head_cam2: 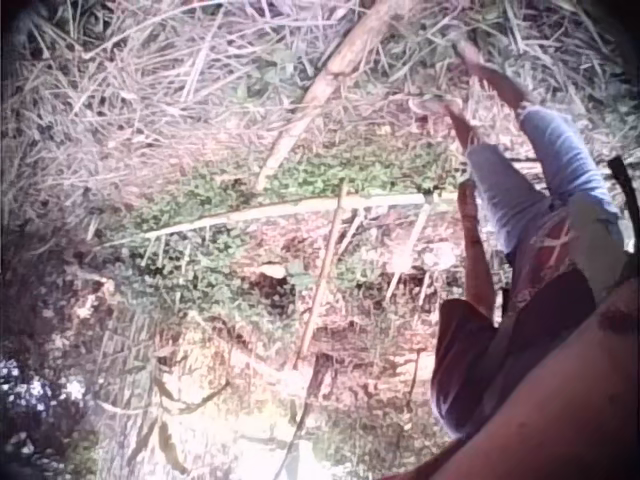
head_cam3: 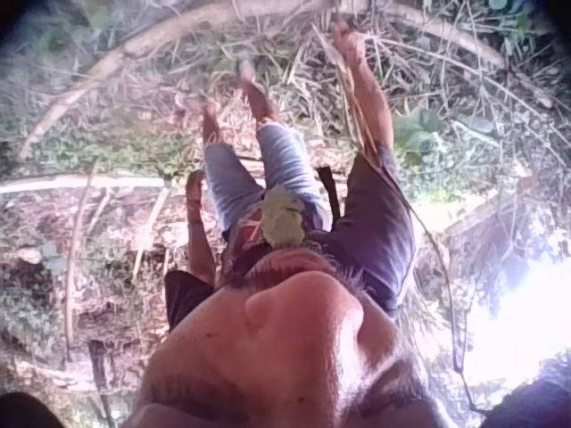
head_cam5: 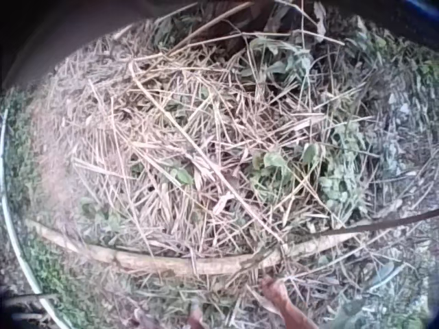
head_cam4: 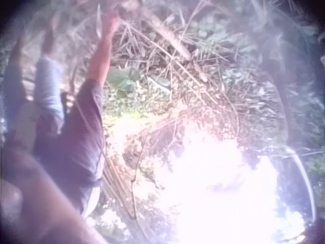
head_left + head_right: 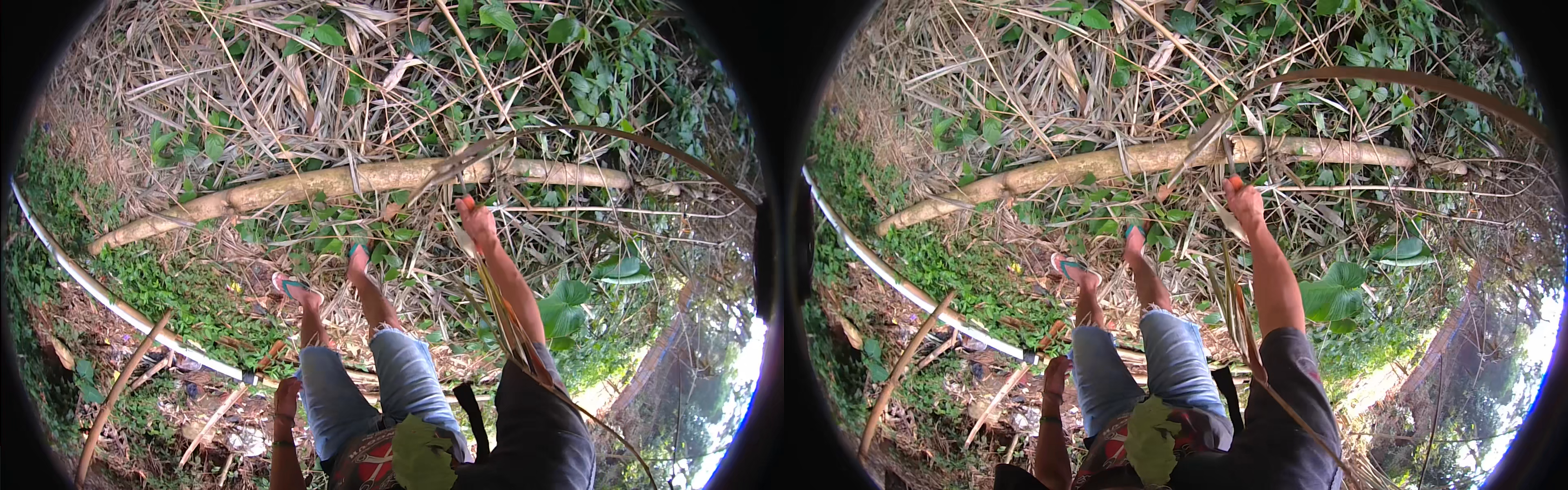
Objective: The person uses a machete to chop a long bamboo pole lying on the ground. They repeatedly strike the bamboo at the same spot to split it, then reposition the pole and continue chopping at a different location.
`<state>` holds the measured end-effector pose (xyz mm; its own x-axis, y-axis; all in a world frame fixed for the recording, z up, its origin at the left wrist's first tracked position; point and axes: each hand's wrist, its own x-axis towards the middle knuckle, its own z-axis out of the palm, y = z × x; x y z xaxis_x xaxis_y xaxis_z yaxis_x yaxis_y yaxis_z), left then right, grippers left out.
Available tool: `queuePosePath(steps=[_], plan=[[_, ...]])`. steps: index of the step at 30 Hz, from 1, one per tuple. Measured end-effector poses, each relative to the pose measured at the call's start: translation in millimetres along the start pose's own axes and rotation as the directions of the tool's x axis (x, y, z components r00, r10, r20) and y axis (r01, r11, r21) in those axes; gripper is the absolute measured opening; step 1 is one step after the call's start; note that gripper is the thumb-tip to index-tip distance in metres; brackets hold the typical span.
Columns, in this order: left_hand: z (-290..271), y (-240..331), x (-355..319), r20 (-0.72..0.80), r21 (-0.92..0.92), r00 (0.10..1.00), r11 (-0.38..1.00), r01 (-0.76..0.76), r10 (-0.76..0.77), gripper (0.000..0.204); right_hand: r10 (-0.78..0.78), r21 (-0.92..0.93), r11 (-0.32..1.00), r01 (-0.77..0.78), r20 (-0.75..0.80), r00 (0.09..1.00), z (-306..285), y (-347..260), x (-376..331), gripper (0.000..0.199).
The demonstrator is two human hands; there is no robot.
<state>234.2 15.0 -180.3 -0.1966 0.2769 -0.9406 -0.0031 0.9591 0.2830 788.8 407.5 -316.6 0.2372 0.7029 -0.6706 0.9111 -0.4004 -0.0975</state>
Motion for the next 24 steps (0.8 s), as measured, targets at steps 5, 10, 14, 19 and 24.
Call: queuePosePath(steps=[5, 10, 14, 19, 24], plan=[[-31, 9, -6, -0.002, -0.047, 0.996, 0.995, -0.085, 0.085, 0.029, 0.073, 0.100, 0.989, -0.105, 0.283, 0.956, -61, -1, 16, 0.048], [-50, 15, -7, -0.007, -0.027, 0.998, 0.998, -0.065, 0.065, 0.046, 0.080, 0.160, 0.979, -0.128, 0.276, 0.958, -80, -6, 32, 0.051], [-51, -3, -11, 0.028, 0.021, 1.000, 1.000, -0.013, 0.012, 0.039, 0.202, -0.174, 0.973, -0.153, 0.310, 0.929, -125, -53, 34, 0.055], [-61, -3, -1, 0.062, 0.132, 0.998, 0.991, 0.013, -0.022, 0.036, -0.110, -0.013, 0.994, 0.110, -0.064, 0.992, -51, 54, 6, 0.039], [-54, 6, 8, 0.066, 0.137, 0.997, 0.990, 0.034, -0.043, 0.038, 0.262, 0.762, 0.627, -0.160, -0.013, 0.965, 64, -7, -118, 0.050]])
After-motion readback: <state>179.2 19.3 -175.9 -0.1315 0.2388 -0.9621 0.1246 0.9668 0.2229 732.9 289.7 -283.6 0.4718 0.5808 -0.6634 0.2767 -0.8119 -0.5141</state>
